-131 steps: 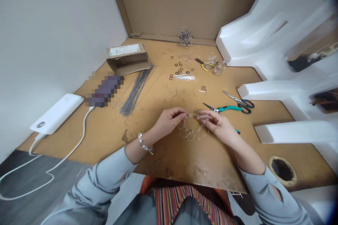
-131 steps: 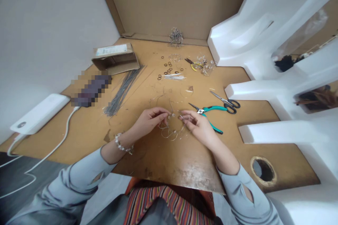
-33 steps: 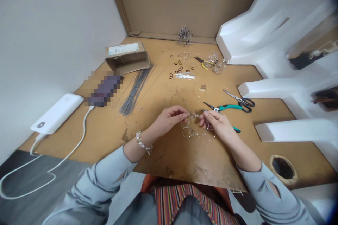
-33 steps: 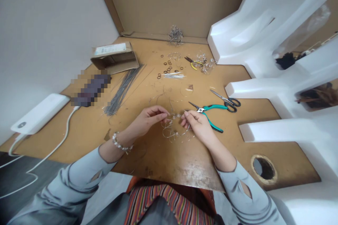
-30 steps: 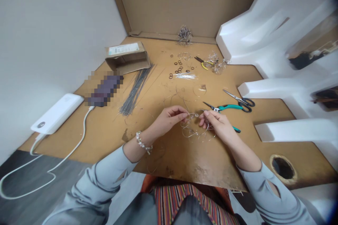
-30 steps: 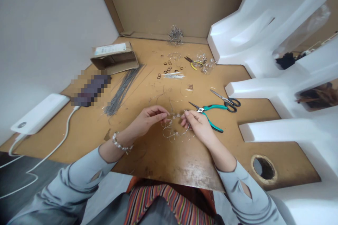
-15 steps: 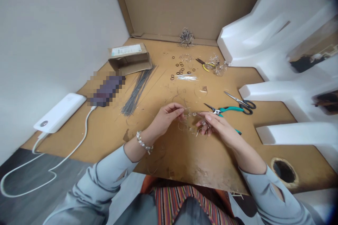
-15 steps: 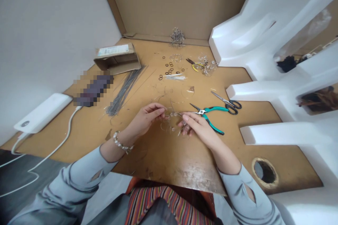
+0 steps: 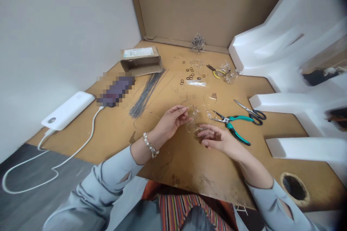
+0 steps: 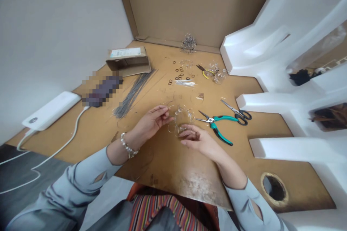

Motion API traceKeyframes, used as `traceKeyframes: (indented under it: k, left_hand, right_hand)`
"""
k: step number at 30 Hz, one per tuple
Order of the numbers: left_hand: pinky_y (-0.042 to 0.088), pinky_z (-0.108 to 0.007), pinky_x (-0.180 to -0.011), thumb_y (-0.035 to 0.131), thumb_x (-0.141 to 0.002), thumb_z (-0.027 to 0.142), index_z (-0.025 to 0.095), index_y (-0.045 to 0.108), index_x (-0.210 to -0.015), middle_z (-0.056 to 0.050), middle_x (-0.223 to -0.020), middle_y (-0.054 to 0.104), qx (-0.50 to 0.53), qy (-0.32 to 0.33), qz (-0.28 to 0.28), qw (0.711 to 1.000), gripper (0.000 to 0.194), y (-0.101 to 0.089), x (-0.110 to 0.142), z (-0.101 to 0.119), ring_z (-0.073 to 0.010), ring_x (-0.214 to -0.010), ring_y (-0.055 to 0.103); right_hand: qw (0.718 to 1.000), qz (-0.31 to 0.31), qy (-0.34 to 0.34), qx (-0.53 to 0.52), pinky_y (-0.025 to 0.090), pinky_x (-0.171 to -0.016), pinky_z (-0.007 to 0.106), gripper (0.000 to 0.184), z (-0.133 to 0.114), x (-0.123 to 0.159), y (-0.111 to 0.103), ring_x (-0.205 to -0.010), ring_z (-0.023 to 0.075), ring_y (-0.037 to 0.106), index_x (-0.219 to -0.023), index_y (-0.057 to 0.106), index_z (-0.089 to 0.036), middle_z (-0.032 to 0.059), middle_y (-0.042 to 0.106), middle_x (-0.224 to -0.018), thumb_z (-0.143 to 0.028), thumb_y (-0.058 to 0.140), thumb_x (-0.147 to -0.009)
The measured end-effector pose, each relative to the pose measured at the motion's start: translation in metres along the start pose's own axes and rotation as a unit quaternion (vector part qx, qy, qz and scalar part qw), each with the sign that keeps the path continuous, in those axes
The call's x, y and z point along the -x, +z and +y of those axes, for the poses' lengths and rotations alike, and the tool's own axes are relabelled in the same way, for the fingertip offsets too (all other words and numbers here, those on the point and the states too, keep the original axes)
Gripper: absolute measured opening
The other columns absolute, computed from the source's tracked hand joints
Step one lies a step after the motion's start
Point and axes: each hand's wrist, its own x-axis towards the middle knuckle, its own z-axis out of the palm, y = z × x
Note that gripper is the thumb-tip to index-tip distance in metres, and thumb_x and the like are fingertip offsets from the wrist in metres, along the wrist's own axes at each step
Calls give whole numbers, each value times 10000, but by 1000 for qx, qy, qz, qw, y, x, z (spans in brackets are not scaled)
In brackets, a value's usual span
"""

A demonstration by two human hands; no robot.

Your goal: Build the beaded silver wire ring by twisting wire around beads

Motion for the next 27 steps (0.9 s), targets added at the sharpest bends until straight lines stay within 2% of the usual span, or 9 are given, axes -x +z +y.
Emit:
traceKeyframes:
  k: [4,8,17,23,27]
  left_hand:
    - [558,-284,-757,721,-711,183,111,601,-734,26,-650,578,16,-2,4,1000,142,-1,-1,-1,-67,-635,565]
    - [555,-286,-764,710,-724,183,111,598,-733,25,-643,574,20,-6,3,1000,134,-1,-1,-1,-67,-633,564]
    - [555,-290,-768,710,-725,178,114,598,-743,25,-644,572,19,-18,7,1000,130,1,0,-2,-72,-640,567]
    - [556,-286,-764,712,-717,177,110,604,-746,22,-645,576,24,-11,6,1000,131,2,0,-2,-71,-635,565]
    - [556,-284,-759,711,-718,175,110,606,-756,23,-640,573,22,-13,3,1000,129,2,0,-3,-73,-634,566]
  right_hand:
    - [999,28,-33,-14,502,-648,298,380,7,-3,3,-726,137,628,-1049,619,-201,61,696,-922,-283,746,-700]
    - [998,47,-35,-13,500,-643,288,312,8,-5,4,-691,122,619,-987,642,-192,55,703,-895,-302,740,-712]
    - [996,69,-35,-51,503,-629,270,321,9,-8,7,-661,115,626,-927,640,-192,11,688,-789,-288,783,-656]
    - [994,101,-34,-33,462,-497,263,359,5,-6,8,-497,97,587,-1011,597,-201,23,687,-828,-345,734,-711]
    - [991,115,-30,-64,449,-494,253,367,2,-4,8,-493,92,585,-993,592,-194,27,685,-859,-340,748,-694]
